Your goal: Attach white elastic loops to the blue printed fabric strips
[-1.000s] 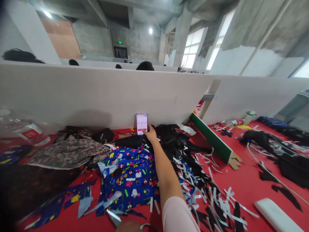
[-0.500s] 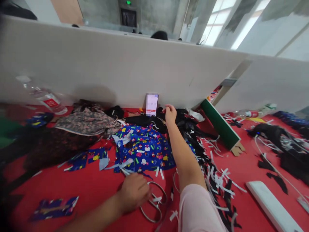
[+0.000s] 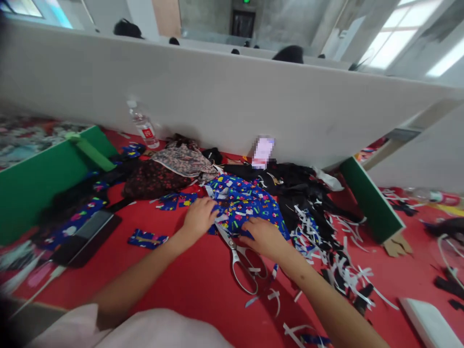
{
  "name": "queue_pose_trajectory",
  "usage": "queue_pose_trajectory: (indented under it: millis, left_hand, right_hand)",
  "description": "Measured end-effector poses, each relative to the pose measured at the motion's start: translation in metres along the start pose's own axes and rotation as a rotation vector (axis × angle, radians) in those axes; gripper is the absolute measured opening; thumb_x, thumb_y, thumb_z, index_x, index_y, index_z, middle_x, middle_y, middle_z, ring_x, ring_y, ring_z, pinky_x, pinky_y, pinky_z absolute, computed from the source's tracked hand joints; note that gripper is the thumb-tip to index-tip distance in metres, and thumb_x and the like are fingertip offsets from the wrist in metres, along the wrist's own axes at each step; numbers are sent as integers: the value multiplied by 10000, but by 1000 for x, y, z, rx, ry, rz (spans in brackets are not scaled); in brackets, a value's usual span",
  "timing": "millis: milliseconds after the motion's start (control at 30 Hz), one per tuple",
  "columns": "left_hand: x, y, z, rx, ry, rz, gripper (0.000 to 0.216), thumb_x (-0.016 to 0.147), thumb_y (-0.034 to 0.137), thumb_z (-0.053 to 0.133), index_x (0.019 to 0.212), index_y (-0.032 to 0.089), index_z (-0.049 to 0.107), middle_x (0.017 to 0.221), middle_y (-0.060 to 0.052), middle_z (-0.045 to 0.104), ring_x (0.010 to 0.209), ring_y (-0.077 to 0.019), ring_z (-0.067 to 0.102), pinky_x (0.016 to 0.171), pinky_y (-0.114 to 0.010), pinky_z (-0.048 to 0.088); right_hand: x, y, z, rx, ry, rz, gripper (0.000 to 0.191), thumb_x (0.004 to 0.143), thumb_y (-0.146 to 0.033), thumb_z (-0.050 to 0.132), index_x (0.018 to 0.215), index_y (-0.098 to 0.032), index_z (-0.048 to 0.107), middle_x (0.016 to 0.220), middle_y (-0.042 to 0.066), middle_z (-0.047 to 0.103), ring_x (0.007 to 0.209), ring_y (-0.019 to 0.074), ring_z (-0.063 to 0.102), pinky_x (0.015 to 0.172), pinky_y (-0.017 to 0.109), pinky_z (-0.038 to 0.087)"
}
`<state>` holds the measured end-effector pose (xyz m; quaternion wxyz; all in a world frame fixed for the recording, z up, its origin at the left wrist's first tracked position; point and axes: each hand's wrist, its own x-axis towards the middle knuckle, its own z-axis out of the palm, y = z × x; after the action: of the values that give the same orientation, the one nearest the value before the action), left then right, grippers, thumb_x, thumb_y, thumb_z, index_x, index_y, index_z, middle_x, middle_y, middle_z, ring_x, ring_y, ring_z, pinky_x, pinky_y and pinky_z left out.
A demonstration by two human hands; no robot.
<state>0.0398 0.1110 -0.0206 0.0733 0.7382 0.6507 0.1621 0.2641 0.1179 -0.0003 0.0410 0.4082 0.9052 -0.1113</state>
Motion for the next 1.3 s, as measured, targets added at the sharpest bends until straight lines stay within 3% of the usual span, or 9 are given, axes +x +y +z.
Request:
queue_pose_trajectory:
  millis: [133, 300, 433, 500, 667, 800, 967, 1167, 1300]
  left_hand:
    - [7, -45, -13, 23, 68, -209, 327, 792, 193, 553, 1108, 110, 557, 1137, -183, 545, 1080, -302, 482, 893, -426, 370]
    - [12, -81, -28, -89, -13, -136, 164, 803, 229, 545, 854, 139, 673, 848, -98, 675, 848, -224, 613, 793, -313, 430]
    - [1, -95, -56, -171, 1, -73, 396, 911, 332, 349, 1243, 171, 492, 1144, -79, 623, 1000, -174, 588, 834, -265, 423]
    - [-14, -105, -71, -167, -7, -70, 427, 912, 333, 333, 1306, 189, 410, 1267, -83, 541, 1117, -177, 522, 897, -278, 392]
    - [-72, -124, -87, -68, -283, -94, 276, 585, 238, 728, 847, 209, 645, 917, -55, 652, 925, -256, 591, 823, -329, 415]
    - [-97, -119, -81, -12, -369, -95, 276, 543, 167, 709, 799, 196, 608, 941, -88, 622, 957, -298, 558, 810, -360, 393]
    - [-84, -88, -77, -119, -449, 61, 261, 658, 330, 635, 876, 209, 556, 855, -29, 639, 772, -208, 592, 638, -259, 401]
    - [-64, -39, -43, -375, -337, 155, 248, 733, 299, 535, 956, 204, 482, 922, -12, 625, 799, -160, 580, 675, -231, 409]
    - [-61, -31, -14, -405, -278, 130, 246, 745, 312, 523, 965, 208, 491, 956, -44, 625, 857, -192, 591, 736, -267, 415]
  right_hand:
    - [-21, -15, 7, 6, -28, -9, 329, 834, -414, 530, 1100, -226, 579, 1023, 91, 592, 960, 244, 559, 806, 341, 430]
    - [-29, -25, 13, 6, -93, -55, 317, 822, -344, 559, 1106, -206, 579, 1052, 97, 581, 977, 250, 564, 824, 353, 442]
    - [-29, -27, 13, -79, -115, -80, 315, 826, -306, 542, 1119, -196, 579, 1055, 107, 589, 963, 259, 582, 805, 361, 452]
    - [-28, -29, 14, -142, -112, -67, 318, 826, -313, 537, 1118, -196, 583, 1055, 115, 595, 960, 276, 589, 782, 375, 457]
    - [-25, -33, 19, -227, -117, -47, 299, 821, -324, 541, 1083, -192, 598, 1029, 124, 617, 936, 286, 609, 746, 368, 460]
    - [-20, -38, 13, -248, -134, -44, 266, 820, -342, 544, 1028, -196, 622, 987, 112, 643, 917, 277, 622, 725, 335, 455]
    - [3, -36, -16, -129, -56, 44, 266, 841, -399, 506, 959, -205, 644, 935, 92, 676, 885, 242, 630, 700, 281, 436]
    - [83, 12, -58, -38, 112, 199, 259, 904, -333, 439, 908, -184, 651, 933, 63, 670, 908, 183, 603, 783, 261, 433]
    - [147, 47, -75, -21, 192, 276, 253, 901, -315, 486, 1080, -158, 572, 1096, 75, 589, 954, 177, 577, 829, 364, 480]
